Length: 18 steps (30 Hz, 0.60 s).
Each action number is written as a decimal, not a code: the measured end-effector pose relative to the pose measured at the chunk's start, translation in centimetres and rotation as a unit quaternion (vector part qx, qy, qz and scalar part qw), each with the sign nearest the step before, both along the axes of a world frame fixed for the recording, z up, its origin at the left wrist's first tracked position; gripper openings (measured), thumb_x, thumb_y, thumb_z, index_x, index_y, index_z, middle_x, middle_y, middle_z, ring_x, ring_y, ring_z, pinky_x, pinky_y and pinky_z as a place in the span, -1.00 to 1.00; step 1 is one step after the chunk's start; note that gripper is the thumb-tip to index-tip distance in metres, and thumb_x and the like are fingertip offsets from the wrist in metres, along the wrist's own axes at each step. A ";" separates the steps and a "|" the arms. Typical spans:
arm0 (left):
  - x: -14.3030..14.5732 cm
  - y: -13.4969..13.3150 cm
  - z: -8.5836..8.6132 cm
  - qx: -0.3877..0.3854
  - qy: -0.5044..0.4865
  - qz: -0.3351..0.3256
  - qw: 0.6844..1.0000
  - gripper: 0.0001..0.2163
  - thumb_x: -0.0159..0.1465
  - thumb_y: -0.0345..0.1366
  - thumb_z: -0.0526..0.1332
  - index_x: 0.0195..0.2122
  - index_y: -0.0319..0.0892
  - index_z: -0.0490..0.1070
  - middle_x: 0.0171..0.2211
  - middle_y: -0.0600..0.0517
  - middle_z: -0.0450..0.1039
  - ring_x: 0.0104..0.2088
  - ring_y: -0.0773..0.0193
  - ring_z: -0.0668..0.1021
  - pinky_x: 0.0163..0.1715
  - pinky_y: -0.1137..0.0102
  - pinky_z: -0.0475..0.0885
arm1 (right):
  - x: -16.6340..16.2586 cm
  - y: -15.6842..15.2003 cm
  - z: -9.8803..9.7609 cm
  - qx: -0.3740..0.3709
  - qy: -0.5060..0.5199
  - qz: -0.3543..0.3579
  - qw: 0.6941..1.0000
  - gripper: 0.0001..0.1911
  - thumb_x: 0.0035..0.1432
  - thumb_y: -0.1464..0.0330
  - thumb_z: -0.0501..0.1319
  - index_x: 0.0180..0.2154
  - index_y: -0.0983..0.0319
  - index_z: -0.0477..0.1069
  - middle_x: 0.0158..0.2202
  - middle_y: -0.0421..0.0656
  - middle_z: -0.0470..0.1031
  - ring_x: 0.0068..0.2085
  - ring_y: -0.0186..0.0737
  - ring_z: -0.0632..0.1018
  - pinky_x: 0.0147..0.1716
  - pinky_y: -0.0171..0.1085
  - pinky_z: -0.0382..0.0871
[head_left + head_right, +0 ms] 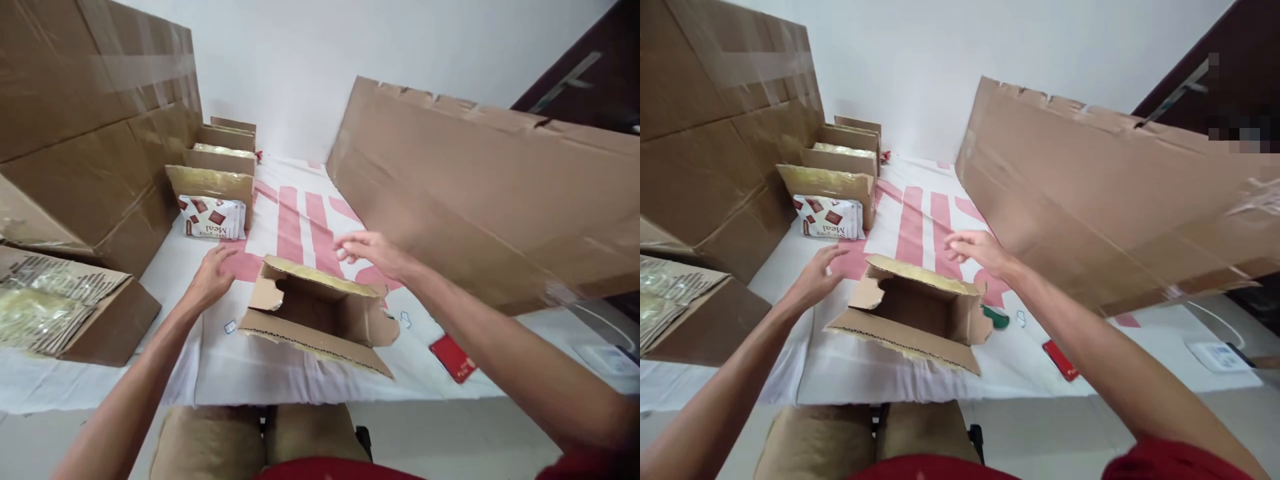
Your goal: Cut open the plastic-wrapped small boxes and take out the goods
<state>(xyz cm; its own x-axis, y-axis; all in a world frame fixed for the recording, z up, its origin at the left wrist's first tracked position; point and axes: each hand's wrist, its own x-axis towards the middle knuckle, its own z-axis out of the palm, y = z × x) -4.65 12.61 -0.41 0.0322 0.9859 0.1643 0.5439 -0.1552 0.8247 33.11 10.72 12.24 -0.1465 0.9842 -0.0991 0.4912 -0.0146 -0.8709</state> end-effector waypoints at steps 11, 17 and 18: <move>2.5 -12.2 3.0 -0.003 -0.129 -0.090 0.988 -0.20 0.09 0.07 0.47 0.34 -0.02 0.34 0.38 -0.21 0.35 0.32 -0.18 0.48 0.26 -0.03 0.45 | 5.5 -17.1 -8.3 0.119 -0.019 0.002 0.993 0.41 -0.16 -0.05 0.62 0.55 -0.03 -0.11 0.58 0.05 -0.01 0.53 0.26 0.15 0.44 0.29 0.11; 7.9 -10.8 3.8 0.037 -0.124 0.075 0.989 -0.39 0.12 -0.01 0.35 0.17 -0.16 0.46 0.16 -0.20 0.51 0.12 -0.09 0.58 0.11 0.05 0.51 | -0.4 -14.8 -9.2 0.180 0.067 -0.027 0.981 0.28 0.05 -0.12 0.48 0.56 0.02 -0.18 0.58 0.05 -0.04 0.55 0.15 0.08 0.49 0.17 0.03; 8.2 -10.9 3.6 0.046 -0.123 0.084 0.988 -0.40 0.11 -0.02 0.35 0.17 -0.16 0.46 0.15 -0.19 0.50 0.12 -0.08 0.57 0.10 0.06 0.51 | -0.9 -14.8 -9.7 0.188 0.078 -0.047 0.978 0.24 0.10 -0.12 0.45 0.56 0.03 -0.17 0.57 0.06 -0.01 0.55 0.15 0.09 0.49 0.17 0.03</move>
